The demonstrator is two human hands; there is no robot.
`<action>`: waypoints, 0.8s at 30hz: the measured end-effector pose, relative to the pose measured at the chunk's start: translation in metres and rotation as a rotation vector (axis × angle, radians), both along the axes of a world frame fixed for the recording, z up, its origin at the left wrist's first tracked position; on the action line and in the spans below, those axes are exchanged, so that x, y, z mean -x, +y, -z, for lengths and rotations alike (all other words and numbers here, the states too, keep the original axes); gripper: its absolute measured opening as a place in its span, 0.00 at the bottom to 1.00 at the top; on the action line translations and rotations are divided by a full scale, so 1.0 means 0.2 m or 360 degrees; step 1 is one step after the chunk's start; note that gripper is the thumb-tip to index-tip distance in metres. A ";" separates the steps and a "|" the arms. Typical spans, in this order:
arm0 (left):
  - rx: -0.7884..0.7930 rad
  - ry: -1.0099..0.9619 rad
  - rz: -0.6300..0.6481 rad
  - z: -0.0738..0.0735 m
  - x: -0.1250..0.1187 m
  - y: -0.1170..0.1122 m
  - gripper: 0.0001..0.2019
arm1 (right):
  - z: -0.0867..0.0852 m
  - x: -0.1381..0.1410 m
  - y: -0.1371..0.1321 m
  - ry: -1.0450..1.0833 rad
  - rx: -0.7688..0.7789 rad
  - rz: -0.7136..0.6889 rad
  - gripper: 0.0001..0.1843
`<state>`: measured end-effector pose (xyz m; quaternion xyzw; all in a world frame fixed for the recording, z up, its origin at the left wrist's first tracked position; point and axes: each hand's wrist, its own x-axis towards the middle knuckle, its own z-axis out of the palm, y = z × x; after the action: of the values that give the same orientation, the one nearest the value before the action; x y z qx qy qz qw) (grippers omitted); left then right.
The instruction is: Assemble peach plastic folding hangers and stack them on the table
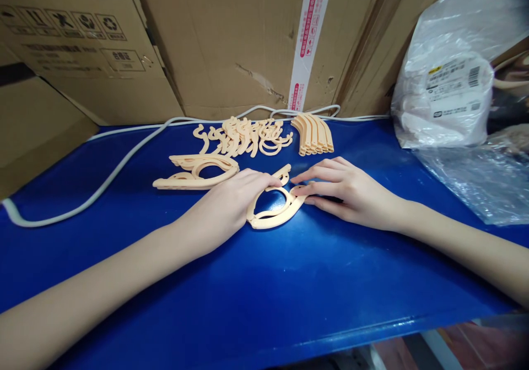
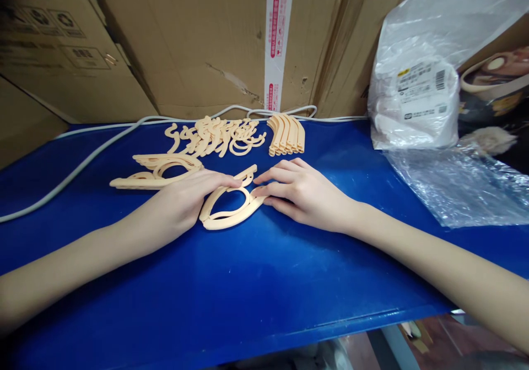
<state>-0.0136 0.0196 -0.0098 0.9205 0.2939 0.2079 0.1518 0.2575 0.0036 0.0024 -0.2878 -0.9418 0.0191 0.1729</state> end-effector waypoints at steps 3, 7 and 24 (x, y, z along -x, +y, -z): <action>0.0006 0.0025 0.0007 0.00 0.01 0.01 0.16 | 0.00 0.00 0.00 0.0001 -0.0049 0.0024 0.14; -0.0001 0.0067 0.0012 -0.01 0.01 0.00 0.17 | 0.01 0.00 0.00 0.0006 -0.0175 0.0089 0.14; -0.0309 0.0110 -0.0042 -0.02 -0.02 -0.01 0.16 | 0.00 0.03 -0.04 -0.0079 -0.0130 0.0224 0.45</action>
<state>-0.0106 0.0169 -0.0052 0.9335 0.2896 0.2054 0.0490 0.2517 -0.0042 0.0021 -0.3463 -0.9232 -0.0388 0.1620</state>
